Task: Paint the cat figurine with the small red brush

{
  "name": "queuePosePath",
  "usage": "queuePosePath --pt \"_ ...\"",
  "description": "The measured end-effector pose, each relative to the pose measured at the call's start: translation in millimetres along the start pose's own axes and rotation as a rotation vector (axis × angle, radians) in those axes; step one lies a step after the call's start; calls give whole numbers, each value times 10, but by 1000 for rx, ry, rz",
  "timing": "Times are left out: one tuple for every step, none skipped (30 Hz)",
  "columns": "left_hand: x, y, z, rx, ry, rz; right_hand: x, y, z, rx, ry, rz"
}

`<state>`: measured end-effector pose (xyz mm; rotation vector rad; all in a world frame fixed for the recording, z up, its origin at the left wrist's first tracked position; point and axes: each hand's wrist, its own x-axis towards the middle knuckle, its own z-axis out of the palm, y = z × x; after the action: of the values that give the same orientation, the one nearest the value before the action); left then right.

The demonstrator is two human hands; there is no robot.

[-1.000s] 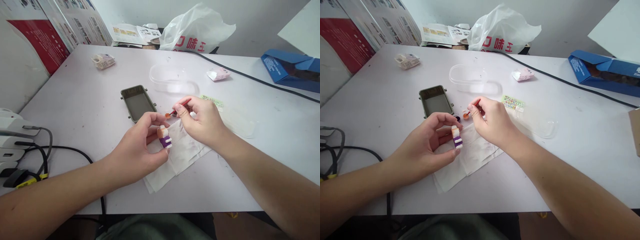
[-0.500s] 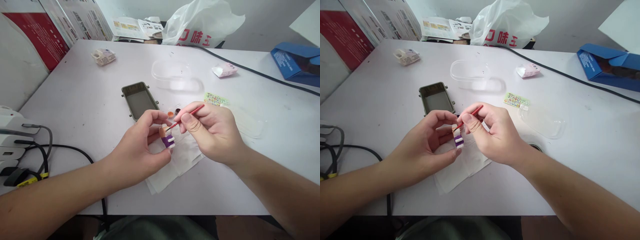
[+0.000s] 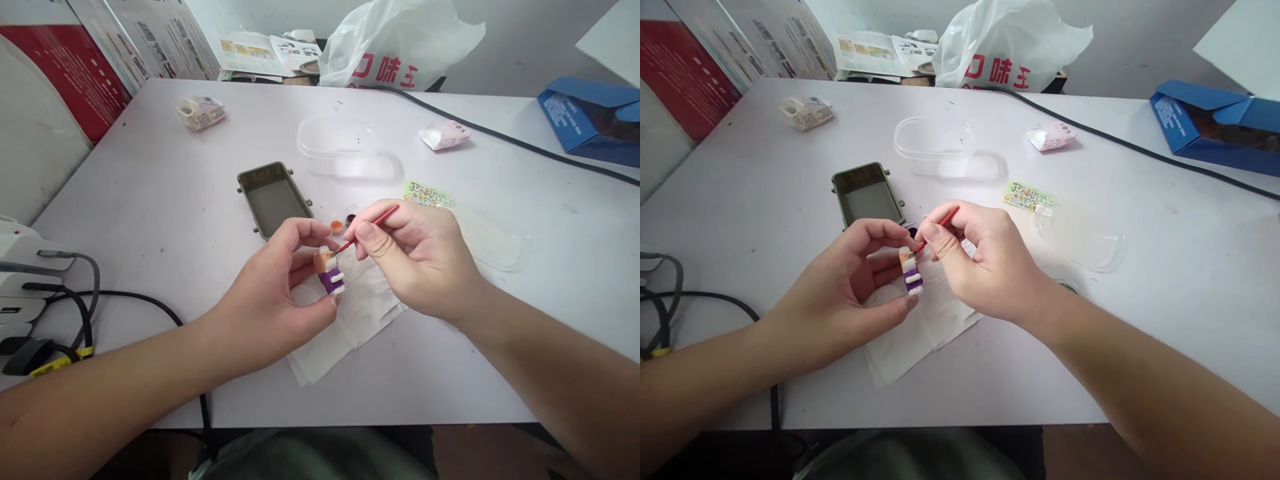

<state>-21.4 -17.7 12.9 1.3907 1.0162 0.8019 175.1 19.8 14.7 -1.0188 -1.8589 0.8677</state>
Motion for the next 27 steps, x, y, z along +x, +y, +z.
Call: queuePosePath --pt "-1 3 2 4 0 -1 0 4 -4 -6 1 -7" --pt "-1 7 4 8 0 -3 1 8 -8 -8 1 -12" --pt "-1 10 5 12 0 -2 2 14 -12 -6 -1 -14" --pt "0 13 6 14 2 -1 4 18 -16 -1 -2 -13" --pt "0 14 6 14 2 0 7 23 -20 4 -3 -11" --pt "-1 15 5 14 1 -3 10 26 -24 9 -1 -13" --pt "-1 13 4 14 -1 -6 13 29 -29 12 1 -15" --pt "-2 11 3 15 0 -11 16 31 -34 13 3 -17" --pt "-2 8 1 15 1 -16 18 32 -38 13 7 -21" --pt "-1 4 0 15 2 -19 18 32 -42 12 8 -22" --pt "0 1 -1 14 2 -22 18 31 -45 13 10 -19" --pt "1 -3 -2 12 2 -23 17 29 -46 18 12 -16" --pt "3 -6 -2 10 1 -24 15 25 -46 27 17 -13" --pt "4 -9 -3 10 0 -24 11 18 -44 41 27 -11" --pt "5 -12 -3 10 1 -22 8 10 -40 60 39 -10" --pt "5 -14 -3 11 3 -20 3 0 -35 86 52 -9" --pt "3 -15 -2 12 5 -17 -1 -10 -27 114 65 -8" --pt "1 -17 -2 12 6 -13 -5 -21 -18 139 71 -5" --pt "-1 -19 -2 10 6 -7 -9 -30 -7 158 72 0" --pt "-3 -20 -2 9 6 0 -12 -38 6 169 66 3" --pt "-5 -22 -2 10 6 6 -14 -44 19 174 54 5" --pt "-5 -24 -1 11 7 11 -16 -49 31 173 38 3" --pt "-4 -25 0 14 10 16 -17 -51 43 169 20 2" --pt "-2 -26 1 16 13 20 -19 -52 52 166 2 1" --pt "1 -27 3 18 14 21 -21 -52 59 162 -13 2" --pt "4 -28 5 20 15 22 -24 -50 64 157 -26 5" --pt "7 -28 6 21 16 22 -27 -47 65 149 -35 9"
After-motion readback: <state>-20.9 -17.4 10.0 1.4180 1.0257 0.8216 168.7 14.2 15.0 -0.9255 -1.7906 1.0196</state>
